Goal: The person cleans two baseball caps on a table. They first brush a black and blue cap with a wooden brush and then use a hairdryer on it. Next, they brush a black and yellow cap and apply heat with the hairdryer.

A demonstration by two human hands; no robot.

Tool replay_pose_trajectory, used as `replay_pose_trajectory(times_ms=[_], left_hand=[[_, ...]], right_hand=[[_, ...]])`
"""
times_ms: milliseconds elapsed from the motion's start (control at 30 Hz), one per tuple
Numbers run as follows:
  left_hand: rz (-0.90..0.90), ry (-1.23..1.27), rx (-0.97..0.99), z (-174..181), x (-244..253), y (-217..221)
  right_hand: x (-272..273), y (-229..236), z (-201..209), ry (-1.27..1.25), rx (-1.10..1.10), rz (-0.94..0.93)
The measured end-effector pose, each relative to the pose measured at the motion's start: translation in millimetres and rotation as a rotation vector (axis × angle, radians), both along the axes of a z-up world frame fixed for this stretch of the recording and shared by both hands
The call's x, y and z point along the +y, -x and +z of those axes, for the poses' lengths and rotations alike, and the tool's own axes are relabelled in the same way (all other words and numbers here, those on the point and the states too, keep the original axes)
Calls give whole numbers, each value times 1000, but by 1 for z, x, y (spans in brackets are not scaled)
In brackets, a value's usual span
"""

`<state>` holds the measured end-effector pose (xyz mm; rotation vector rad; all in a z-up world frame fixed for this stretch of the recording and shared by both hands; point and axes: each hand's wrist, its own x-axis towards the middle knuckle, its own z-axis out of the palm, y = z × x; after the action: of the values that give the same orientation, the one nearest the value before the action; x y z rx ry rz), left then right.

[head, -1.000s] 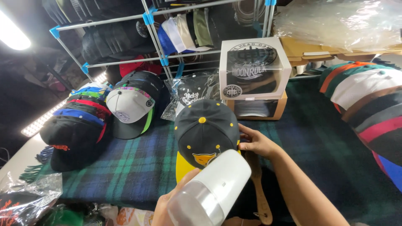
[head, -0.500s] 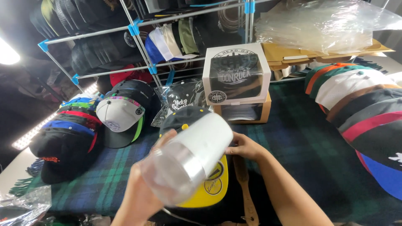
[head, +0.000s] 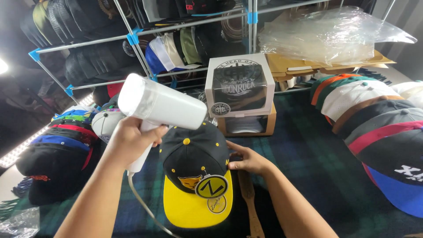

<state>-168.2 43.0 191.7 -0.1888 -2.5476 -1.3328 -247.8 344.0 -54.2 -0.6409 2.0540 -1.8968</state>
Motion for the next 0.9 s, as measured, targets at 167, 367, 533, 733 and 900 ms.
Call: replay_pose_trajectory(times_ms=[167, 367, 533, 733, 900], left_hand=[[114, -104, 53, -43, -40, 34], [175, -257, -84, -40, -55, 10], [139, -540, -116, -56, -79, 0], [150, -748, -317, -79, -103, 0], [182, -822, -349, -113, -117, 1]], right_hand=[[7, -1, -9, 2, -25, -8], [-2, -7, -1, 36, -38, 22], [-4, -14, 11, 9, -63, 33], [1, -3, 7, -66, -147, 82], [0, -3, 1, 22, -172, 93]])
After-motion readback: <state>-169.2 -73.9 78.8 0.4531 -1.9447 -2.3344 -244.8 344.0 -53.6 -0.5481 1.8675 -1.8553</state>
